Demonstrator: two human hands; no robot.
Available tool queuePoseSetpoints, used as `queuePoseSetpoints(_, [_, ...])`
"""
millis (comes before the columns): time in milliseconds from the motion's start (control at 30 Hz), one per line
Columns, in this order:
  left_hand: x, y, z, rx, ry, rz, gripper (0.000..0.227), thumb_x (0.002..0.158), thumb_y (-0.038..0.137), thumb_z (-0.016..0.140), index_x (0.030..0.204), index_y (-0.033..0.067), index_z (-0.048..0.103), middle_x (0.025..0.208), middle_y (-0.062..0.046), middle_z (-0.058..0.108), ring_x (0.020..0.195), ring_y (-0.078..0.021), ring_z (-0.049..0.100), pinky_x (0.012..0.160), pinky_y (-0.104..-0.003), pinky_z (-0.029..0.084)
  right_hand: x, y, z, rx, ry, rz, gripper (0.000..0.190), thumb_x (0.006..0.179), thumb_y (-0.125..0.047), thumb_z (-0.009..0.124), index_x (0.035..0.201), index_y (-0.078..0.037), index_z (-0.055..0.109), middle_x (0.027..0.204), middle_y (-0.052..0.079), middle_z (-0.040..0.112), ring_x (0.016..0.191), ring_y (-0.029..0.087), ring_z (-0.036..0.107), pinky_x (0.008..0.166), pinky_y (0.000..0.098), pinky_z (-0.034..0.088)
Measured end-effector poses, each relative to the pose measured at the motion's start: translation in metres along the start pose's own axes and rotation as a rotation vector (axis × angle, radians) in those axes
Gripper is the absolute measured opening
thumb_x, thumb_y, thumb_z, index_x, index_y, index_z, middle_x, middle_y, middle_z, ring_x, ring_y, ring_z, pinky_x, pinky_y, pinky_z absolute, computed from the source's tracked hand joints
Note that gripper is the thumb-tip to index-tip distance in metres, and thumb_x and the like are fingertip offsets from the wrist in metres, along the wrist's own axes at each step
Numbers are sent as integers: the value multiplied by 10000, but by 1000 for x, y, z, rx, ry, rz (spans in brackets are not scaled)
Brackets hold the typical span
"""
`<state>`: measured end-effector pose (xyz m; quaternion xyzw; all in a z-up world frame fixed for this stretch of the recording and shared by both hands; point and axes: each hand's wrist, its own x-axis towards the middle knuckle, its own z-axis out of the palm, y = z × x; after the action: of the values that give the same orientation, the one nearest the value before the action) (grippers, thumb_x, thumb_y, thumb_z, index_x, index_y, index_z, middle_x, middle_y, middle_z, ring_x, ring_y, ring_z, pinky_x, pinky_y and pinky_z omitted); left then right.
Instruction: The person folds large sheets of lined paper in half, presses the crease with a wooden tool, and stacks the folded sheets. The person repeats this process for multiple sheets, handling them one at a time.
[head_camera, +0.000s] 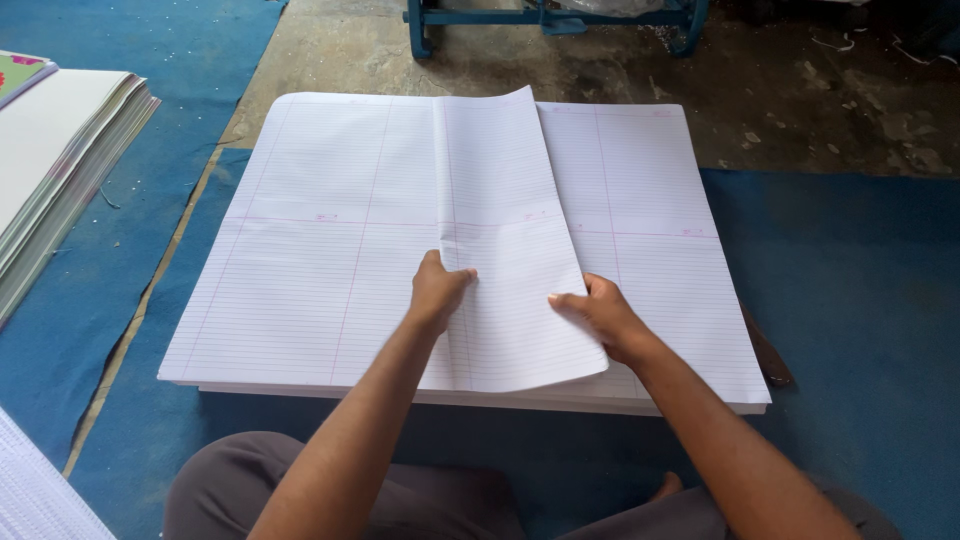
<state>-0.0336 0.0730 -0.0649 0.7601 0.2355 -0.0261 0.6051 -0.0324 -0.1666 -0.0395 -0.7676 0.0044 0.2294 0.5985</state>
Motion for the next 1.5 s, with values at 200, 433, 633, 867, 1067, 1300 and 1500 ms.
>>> queuePoseSetpoints(200, [-15, 20, 7, 349, 73, 113, 575, 914, 164, 661, 1359, -94, 404, 1118, -323, 662, 1044, -422, 697, 895, -471, 593, -1, -1, 14, -411, 138, 29, 637, 858, -260, 673, 1365, 45, 437, 1175, 300, 672, 942, 350, 761, 887, 411, 608])
queuePoseSetpoints(433, [-34, 32, -5, 330, 25, 161, 570, 939, 98, 553, 1437, -72, 335, 1049, -301, 694, 998, -415, 726, 894, -476, 595, -15, -18, 26, -405, 101, -105, 601, 878, -243, 644, 1363, 43, 435, 1182, 289, 667, 957, 338, 756, 907, 405, 589])
queuePoseSetpoints(633, [-49, 44, -39, 302, 53, 201, 559, 927, 94, 561, 1427, -53, 359, 1215, -305, 641, 1108, -414, 676, 968, -469, 566, -33, -48, 43, -359, 52, -191, 595, 885, -247, 637, 1376, 27, 443, 1182, 274, 673, 978, 320, 755, 942, 409, 566])
queuePoseSetpoints(867, [-77, 62, -106, 238, 120, 226, 538, 919, 99, 576, 1403, -60, 403, 1280, -320, 602, 1133, -406, 668, 1007, -450, 538, -57, -85, 80, -266, -24, -301, 629, 875, -230, 645, 1404, 32, 426, 1178, 283, 666, 998, 321, 749, 937, 400, 573])
queuePoseSetpoints(1067, [-116, 76, -174, 192, 202, 213, 544, 913, 113, 581, 1398, -58, 406, 1235, -306, 625, 1026, -358, 729, 952, -404, 576, -77, -123, 125, -228, -98, -371, 626, 855, -217, 659, 1385, 38, 446, 1105, 278, 691, 916, 309, 773, 864, 379, 618])
queuePoseSetpoints(1300, [-168, 88, -247, 111, 300, 231, 528, 922, 114, 594, 1380, -72, 409, 1198, -296, 647, 918, -316, 757, 865, -366, 615, -99, -163, 178, -214, -205, -460, 557, 856, -196, 662, 1345, 19, 504, 1069, 252, 722, 922, 291, 775, 868, 375, 618])
queuePoseSetpoints(1500, [-207, 87, -307, 136, 420, 212, 486, 913, 96, 625, 1334, -79, 455, 1127, -268, 685, 847, -291, 765, 764, -343, 635, -114, -189, 227, -187, -319, -543, 541, 868, -182, 666, 1346, 15, 506, 1094, 239, 717, 956, 276, 769, 881, 372, 618])
